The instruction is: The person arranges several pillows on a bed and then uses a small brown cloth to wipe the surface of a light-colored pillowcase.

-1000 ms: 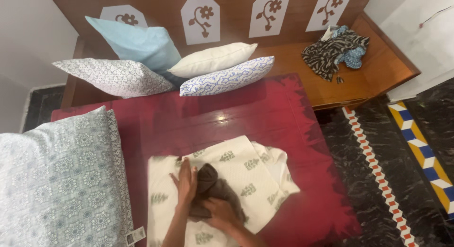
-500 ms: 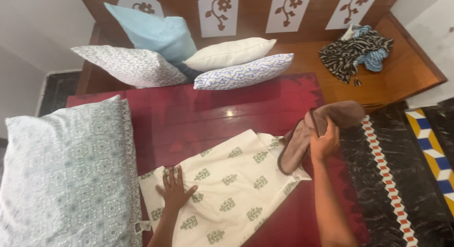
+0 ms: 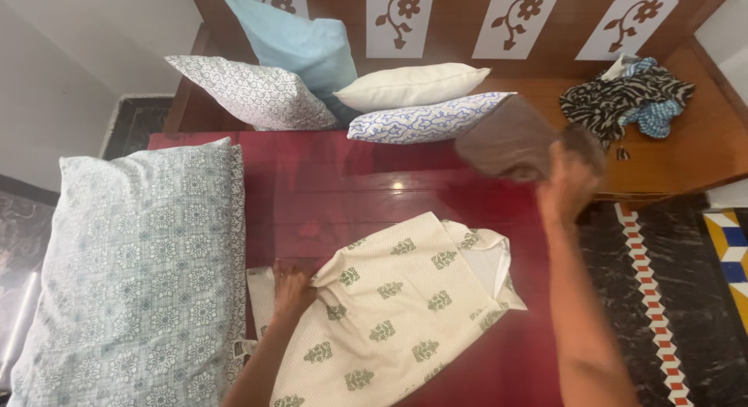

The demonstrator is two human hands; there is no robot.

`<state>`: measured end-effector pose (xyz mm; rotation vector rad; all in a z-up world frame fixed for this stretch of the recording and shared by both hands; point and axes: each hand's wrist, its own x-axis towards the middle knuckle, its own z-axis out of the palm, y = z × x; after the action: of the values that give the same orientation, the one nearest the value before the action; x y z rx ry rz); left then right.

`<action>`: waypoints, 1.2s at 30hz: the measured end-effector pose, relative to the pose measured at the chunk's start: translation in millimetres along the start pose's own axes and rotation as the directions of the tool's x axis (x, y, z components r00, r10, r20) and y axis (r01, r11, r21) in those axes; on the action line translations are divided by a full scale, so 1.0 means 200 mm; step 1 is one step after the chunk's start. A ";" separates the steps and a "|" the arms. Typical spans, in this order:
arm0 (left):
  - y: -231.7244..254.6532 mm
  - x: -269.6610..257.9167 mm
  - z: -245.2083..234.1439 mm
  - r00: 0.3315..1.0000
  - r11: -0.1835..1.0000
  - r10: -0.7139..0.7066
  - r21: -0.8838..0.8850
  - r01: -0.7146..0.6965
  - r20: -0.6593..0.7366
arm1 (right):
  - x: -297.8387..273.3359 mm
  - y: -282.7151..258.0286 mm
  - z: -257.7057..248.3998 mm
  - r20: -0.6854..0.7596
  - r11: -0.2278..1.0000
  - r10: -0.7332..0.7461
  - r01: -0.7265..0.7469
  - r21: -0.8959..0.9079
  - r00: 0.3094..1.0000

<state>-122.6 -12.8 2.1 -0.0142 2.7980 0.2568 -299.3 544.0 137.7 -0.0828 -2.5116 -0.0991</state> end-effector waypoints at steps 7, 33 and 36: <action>0.14 -0.02 0.18 0.974 0.960 0.175 -0.195 -0.200 -0.141 | -0.58 -0.69 0.41 0.503 0.865 -0.298 0.007 0.501 0.811; -0.14 -0.24 -1.09 -0.043 0.946 0.105 0.113 -0.303 -0.994 | -0.20 -0.21 -0.77 0.085 -0.100 0.278 -0.059 0.993 0.957; -0.18 -0.32 -0.79 0.108 0.932 0.164 0.119 -0.343 -0.981 | -0.47 -0.13 -0.64 0.341 0.021 0.287 -0.362 0.932 0.895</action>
<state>-111.8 -78.3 163.0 0.4750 4.1500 0.8002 -150.8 503.3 184.3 -0.0982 -1.9463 1.8585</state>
